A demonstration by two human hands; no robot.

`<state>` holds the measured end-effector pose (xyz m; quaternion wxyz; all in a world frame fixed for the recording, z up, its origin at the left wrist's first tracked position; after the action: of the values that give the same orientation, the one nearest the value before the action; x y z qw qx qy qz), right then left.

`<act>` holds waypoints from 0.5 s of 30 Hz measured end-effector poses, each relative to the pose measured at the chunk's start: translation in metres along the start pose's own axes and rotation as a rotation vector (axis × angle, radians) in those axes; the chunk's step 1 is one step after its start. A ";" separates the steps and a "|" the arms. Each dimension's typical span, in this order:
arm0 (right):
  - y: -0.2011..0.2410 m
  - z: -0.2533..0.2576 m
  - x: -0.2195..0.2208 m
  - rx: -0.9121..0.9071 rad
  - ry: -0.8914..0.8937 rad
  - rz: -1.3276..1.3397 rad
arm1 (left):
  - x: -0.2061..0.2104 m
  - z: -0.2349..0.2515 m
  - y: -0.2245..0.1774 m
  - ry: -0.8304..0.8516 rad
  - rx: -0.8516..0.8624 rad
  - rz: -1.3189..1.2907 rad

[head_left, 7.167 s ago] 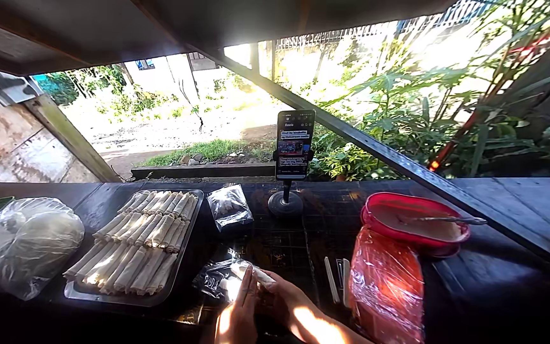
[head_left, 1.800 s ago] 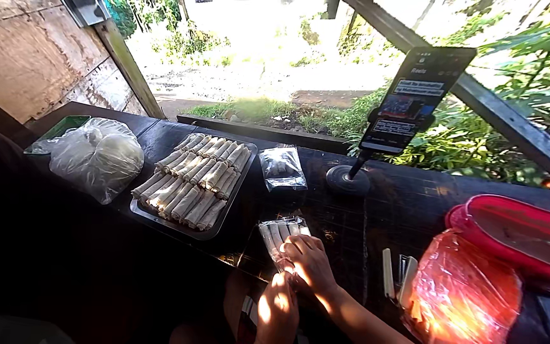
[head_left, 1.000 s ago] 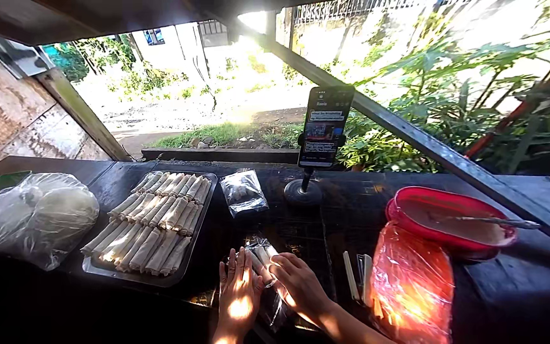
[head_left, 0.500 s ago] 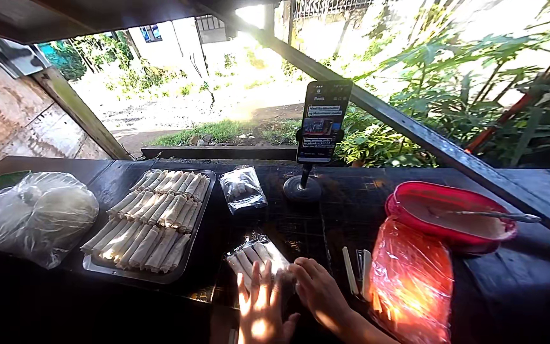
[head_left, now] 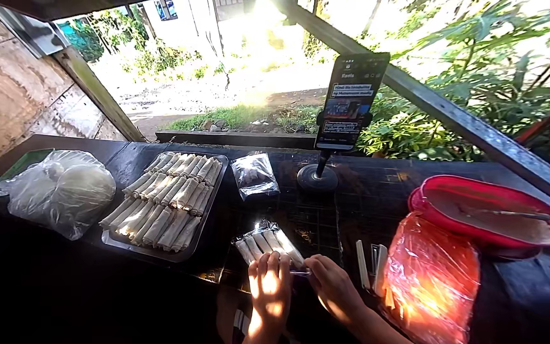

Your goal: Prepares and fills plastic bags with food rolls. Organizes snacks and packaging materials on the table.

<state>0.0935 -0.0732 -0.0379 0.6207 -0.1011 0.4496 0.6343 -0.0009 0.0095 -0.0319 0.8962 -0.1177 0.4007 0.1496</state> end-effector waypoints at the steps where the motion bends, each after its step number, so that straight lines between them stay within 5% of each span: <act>1: 0.000 -0.001 0.000 -0.008 -0.006 0.013 | 0.004 0.003 0.000 -0.003 0.003 0.021; 6: -0.005 -0.001 -0.001 0.008 -0.011 0.073 | 0.015 0.016 0.004 0.099 -0.069 0.083; 11: -0.007 0.000 -0.001 0.043 -0.016 0.082 | 0.006 0.016 0.006 0.240 -0.065 -0.131; 15: -0.006 -0.001 -0.001 0.008 -0.007 0.127 | 0.008 0.014 -0.005 0.142 -0.028 -0.006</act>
<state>0.0983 -0.0755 -0.0409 0.5811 -0.0677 0.4555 0.6710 0.0154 0.0111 -0.0290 0.8643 -0.1415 0.4607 0.1438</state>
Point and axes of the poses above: each hand's wrist, its own z-axis towards the middle knuckle, its own x-axis out of the palm, y = z × x, the point moved 8 cm from there along z, towards the middle knuckle, and after that the axes turned 7 degrees about x, right-handed, at the moved point
